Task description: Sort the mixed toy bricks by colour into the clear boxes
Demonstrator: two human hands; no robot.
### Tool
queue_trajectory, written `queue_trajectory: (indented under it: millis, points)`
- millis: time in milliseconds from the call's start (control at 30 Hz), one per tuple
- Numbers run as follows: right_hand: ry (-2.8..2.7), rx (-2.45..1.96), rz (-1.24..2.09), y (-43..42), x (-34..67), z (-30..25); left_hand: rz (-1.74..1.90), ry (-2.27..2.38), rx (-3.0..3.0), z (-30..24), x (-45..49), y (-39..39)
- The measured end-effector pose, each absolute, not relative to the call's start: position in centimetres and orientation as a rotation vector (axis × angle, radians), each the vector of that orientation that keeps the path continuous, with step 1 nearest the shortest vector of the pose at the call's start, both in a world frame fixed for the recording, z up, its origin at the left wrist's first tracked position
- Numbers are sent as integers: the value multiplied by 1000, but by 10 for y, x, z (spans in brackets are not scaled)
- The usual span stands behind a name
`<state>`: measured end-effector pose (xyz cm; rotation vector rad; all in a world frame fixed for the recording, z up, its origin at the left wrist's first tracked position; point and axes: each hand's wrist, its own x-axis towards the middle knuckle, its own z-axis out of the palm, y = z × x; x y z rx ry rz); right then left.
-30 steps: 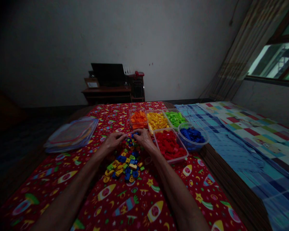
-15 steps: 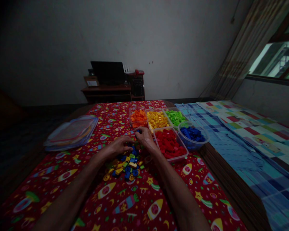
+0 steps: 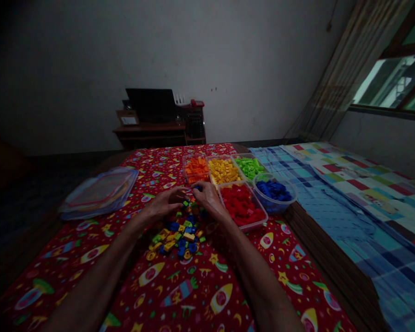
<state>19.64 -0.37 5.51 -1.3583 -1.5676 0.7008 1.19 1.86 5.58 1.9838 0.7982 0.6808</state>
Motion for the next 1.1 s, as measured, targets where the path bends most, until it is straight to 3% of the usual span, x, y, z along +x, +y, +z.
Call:
queue_trajectory:
  millis: [700,1100]
  points:
    - [-1645,-1339,650,-8,201,58,774,865,2792,64,9,13]
    - [-2295,-1594,183,-36,180,46,1020,1166,2653,75,4,13]
